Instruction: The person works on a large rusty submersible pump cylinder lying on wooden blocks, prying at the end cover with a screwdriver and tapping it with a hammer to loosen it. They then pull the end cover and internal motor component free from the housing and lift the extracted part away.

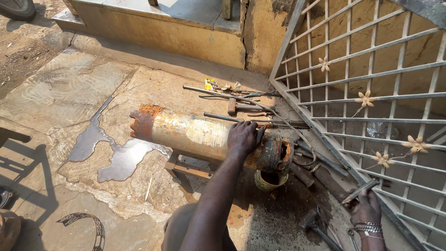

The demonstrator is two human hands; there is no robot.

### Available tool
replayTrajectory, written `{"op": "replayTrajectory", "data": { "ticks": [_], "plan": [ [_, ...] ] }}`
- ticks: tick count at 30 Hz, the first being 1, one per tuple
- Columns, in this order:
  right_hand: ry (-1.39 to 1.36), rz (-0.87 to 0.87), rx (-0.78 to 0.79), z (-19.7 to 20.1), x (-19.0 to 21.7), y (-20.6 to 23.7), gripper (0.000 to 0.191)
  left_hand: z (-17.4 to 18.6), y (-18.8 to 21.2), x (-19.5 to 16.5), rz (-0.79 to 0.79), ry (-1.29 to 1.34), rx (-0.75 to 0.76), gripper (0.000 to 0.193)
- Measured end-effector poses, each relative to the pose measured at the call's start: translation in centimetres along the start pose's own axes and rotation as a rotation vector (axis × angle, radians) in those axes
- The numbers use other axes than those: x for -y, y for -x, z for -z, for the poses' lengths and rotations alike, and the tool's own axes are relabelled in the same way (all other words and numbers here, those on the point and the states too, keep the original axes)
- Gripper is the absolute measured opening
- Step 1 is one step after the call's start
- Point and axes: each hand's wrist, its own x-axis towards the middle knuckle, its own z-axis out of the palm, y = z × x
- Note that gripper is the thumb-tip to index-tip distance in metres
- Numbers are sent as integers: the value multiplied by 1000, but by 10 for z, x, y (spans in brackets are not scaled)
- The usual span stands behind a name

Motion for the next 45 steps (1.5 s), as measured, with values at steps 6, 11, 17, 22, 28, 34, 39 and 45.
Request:
{"op": "replayTrajectory", "data": {
  "ticks": [6,11,17,22,28,34,39,45],
  "plan": [
    [251,238,194,-81,40,-17,21,4,-1,-2,15,-5,65,48],
    [330,594,138,-158,90,17,57,-2,1,5,-14,-24,50,47],
    [331,968,-175,-186,138,32,67,-12,0,11,-37,-34,-3,47],
    [309,1165,-300,-207,104,8,60,-8,-1,8,-67,-44,-63,43],
    [572,692,-157,-214,32,-33,49,-9,2,8,-71,-14,-65,42],
    [326,858,-203,-204,36,-33,48,-15,-1,12,-50,-93,-4,46],
    [212,856,-256,-214,38,-33,46,-20,-3,15,-67,-123,-17,48],
    [731,834,-124,-217,25,-33,45,-21,-4,15,-38,-125,66,50]
  ]
}}
